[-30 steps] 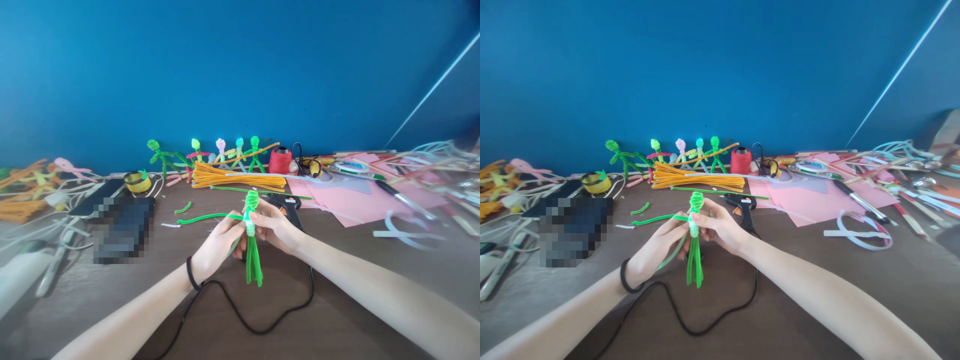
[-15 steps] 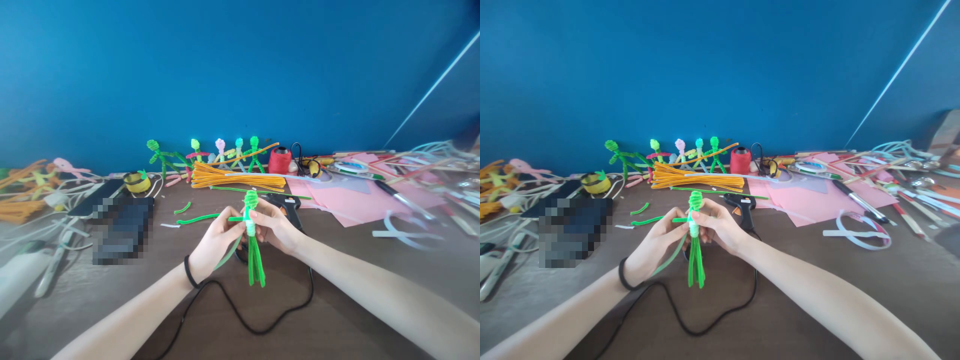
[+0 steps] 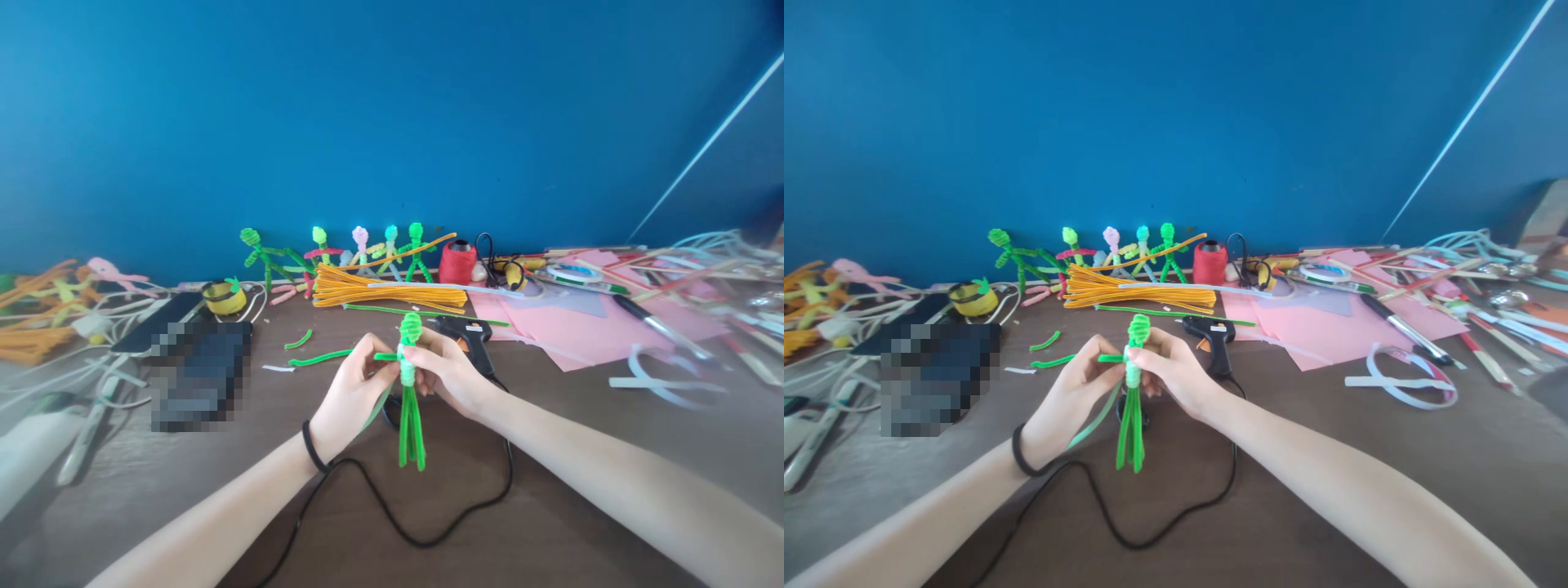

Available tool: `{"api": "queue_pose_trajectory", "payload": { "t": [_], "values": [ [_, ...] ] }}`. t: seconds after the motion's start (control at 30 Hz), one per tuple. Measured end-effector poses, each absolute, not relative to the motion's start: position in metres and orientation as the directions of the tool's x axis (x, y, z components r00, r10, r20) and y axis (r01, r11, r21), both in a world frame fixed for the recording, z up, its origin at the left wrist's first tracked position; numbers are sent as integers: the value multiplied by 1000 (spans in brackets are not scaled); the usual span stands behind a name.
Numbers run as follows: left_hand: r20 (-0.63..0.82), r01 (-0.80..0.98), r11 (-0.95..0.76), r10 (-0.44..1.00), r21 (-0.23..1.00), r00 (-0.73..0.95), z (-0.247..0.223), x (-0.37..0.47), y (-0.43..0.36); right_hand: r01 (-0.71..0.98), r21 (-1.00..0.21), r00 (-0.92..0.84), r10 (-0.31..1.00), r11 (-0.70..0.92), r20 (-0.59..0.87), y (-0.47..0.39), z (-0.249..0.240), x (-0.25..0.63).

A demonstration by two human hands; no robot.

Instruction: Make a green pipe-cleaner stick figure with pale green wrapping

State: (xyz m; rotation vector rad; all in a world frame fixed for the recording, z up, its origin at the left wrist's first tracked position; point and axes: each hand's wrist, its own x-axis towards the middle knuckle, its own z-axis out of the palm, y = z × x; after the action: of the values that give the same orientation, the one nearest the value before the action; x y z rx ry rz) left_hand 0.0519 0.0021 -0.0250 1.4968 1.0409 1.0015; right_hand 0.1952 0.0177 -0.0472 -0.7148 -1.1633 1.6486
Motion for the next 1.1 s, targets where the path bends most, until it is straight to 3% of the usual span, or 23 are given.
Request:
{"api": "queue_pose_trajectory", "payload": {
  "t": [0.4, 0.57, 0.67, 0.8, 1.1],
  "values": [
    [126, 281, -200, 957, 939, 261, -26, 52, -1, -129, -988, -291, 949, 89, 123, 19, -52, 193],
    [300, 356, -353, 934, 866, 195, -31, 50, -2, -122, -987, -293, 946, 105, 137, 17, -49, 192],
    [366, 424, -444, 895, 790, 255, -30, 48, -2, -117, -987, -296, 945, 108, 138, 17, -49, 193],
    [383, 456, -474, 879, 753, 282, -28, 46, 0, -138, -986, -316, 939, 94, 134, 17, -49, 193],
    [355, 413, -420, 907, 808, 227, -28, 47, 0, -227, -971, -325, 934, 71, 144, 15, -49, 194]
  ]
}}
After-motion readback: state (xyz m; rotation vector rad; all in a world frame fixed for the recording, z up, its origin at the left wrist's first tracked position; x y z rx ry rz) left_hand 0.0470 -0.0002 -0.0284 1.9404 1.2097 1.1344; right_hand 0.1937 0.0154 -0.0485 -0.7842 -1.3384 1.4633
